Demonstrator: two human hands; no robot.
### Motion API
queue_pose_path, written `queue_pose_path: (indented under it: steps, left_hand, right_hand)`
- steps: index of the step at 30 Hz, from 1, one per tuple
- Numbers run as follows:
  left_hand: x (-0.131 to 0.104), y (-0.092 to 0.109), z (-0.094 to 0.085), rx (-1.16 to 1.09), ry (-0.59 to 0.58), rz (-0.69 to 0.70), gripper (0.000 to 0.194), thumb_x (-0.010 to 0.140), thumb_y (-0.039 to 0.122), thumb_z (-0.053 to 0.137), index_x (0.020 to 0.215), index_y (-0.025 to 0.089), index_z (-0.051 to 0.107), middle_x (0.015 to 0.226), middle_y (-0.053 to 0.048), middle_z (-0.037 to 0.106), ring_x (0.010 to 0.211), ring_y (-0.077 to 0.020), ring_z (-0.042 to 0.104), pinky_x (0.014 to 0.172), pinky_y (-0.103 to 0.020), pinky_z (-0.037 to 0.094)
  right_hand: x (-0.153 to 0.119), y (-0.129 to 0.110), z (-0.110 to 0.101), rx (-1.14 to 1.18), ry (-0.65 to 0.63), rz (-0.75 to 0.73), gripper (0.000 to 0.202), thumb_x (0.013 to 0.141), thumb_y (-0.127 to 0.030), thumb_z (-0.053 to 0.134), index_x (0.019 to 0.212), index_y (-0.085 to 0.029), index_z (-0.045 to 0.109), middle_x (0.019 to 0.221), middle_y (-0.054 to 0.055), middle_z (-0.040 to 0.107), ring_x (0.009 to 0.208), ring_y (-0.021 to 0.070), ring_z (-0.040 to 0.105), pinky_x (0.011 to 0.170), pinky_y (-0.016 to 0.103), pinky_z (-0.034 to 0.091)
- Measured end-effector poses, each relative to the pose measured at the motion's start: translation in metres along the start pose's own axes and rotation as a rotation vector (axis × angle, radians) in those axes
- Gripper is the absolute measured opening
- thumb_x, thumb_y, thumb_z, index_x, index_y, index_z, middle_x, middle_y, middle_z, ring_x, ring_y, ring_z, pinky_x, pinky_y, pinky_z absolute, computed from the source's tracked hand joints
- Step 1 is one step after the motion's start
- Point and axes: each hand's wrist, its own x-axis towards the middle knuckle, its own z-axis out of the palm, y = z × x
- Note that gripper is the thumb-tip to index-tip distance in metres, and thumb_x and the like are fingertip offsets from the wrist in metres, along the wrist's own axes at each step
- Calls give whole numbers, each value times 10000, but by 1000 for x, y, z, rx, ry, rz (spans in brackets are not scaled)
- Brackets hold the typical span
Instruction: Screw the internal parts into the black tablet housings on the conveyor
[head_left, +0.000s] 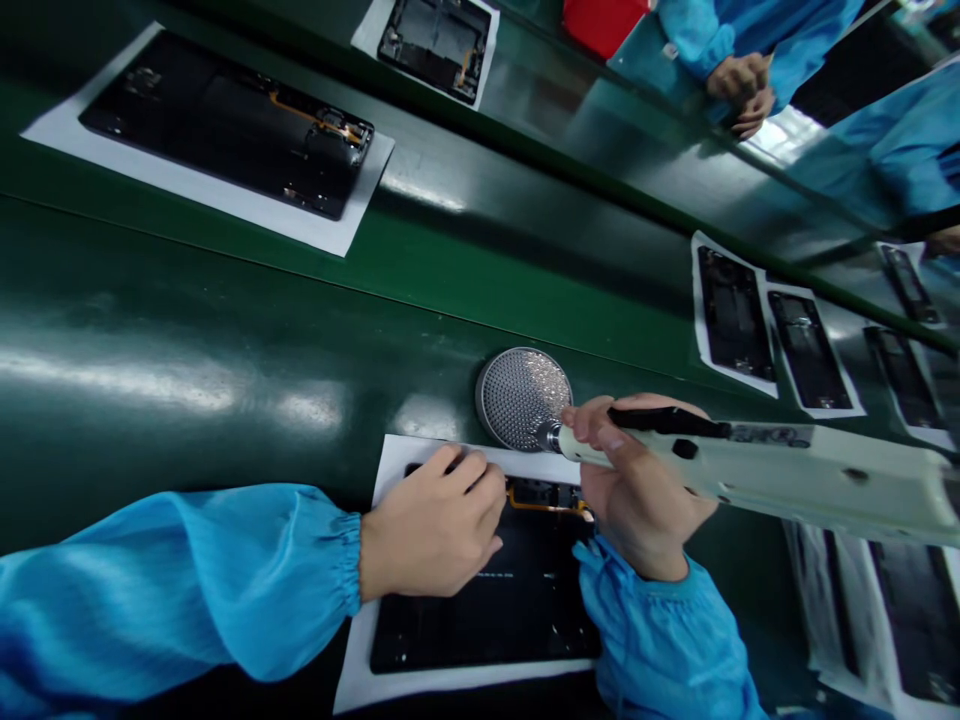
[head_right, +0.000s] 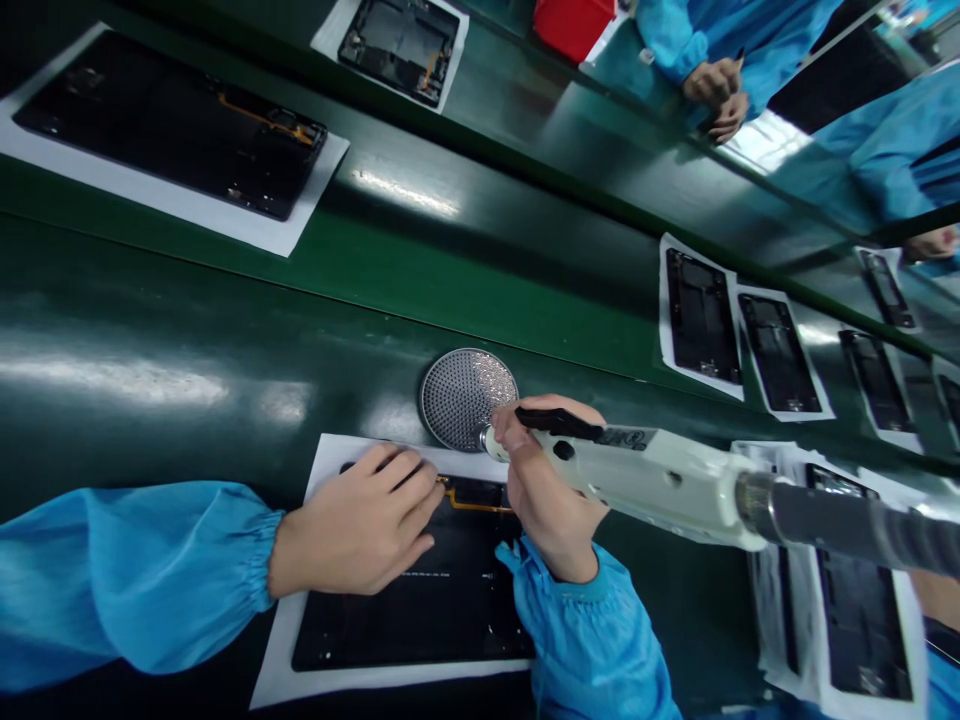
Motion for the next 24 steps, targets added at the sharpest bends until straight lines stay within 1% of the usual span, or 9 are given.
queue_pose_path:
  steps: [5, 7, 9, 12, 14, 19, 24]
  left_hand:
    - [-1, 1, 0, -30, 23, -15, 450, 1004, 375, 428, 1195, 31, 646, 1144, -162, 603, 1003, -303, 545, 844, -455, 411]
    - [0, 1, 0, -40, 30, -20, 436, 994, 370, 446, 1179, 32, 652, 1132, -163, 603, 992, -298, 546, 835, -449, 413]
    - [0, 1, -1, -45, 37, -28, 425, 985, 366, 460, 1157, 33, 660, 1093, -159, 607, 974, -294, 545, 822, -442, 415]
    - [0, 2, -1, -56, 45, -38, 404, 977, 357, 474, 1132, 37, 665, 1041, -150, 608, 963, -290, 544, 813, -433, 419]
    - [1, 2, -1, -60, 53, -38, 393, 979, 352, 469, 1113, 40, 669, 1026, -150, 608, 964, -290, 546, 807, -430, 421]
    - [1, 2, 0, -66, 63, -33, 378, 990, 334, 444, 1085, 49, 673, 995, -144, 612, 950, -287, 553, 785, -427, 420]
    - [2, 1, -2, -53, 92, -29, 364, 981, 333, 466, 1069, 49, 677, 1009, -155, 622, 933, -283, 561, 782, -423, 406]
  right_hand:
    - [-4, -23, -3, 10, 36, 10, 268, 732, -94, 660, 957, -231, 707, 610, -27, 603, 606, 149, 564, 691, 374, 534]
    - [-10, -32, -4, 29, -8, 36, 265, 752, -99, 665, 971, -241, 712, 611, -27, 596, 616, 149, 556, 706, 382, 538]
    - [-18, -37, -4, 32, -94, 79, 282, 772, -85, 656, 997, -247, 709, 628, -24, 599, 633, 152, 565, 711, 387, 541]
    - [-31, -36, -3, 21, -213, 148, 314, 794, -59, 635, 1042, -244, 686, 708, -1, 635, 680, 166, 594, 701, 392, 541]
    - [-37, -33, -2, 8, -244, 170, 311, 809, -60, 627, 1060, -238, 673, 769, 17, 656, 699, 171, 607, 701, 396, 538]
    - [-39, -27, 0, 14, -246, 175, 283, 823, -75, 625, 1054, -236, 659, 747, 10, 642, 685, 169, 599, 676, 386, 526]
    - [-38, -24, 1, -1, -244, 184, 292, 821, -69, 614, 1048, -247, 655, 744, 3, 646, 676, 162, 598, 673, 381, 532]
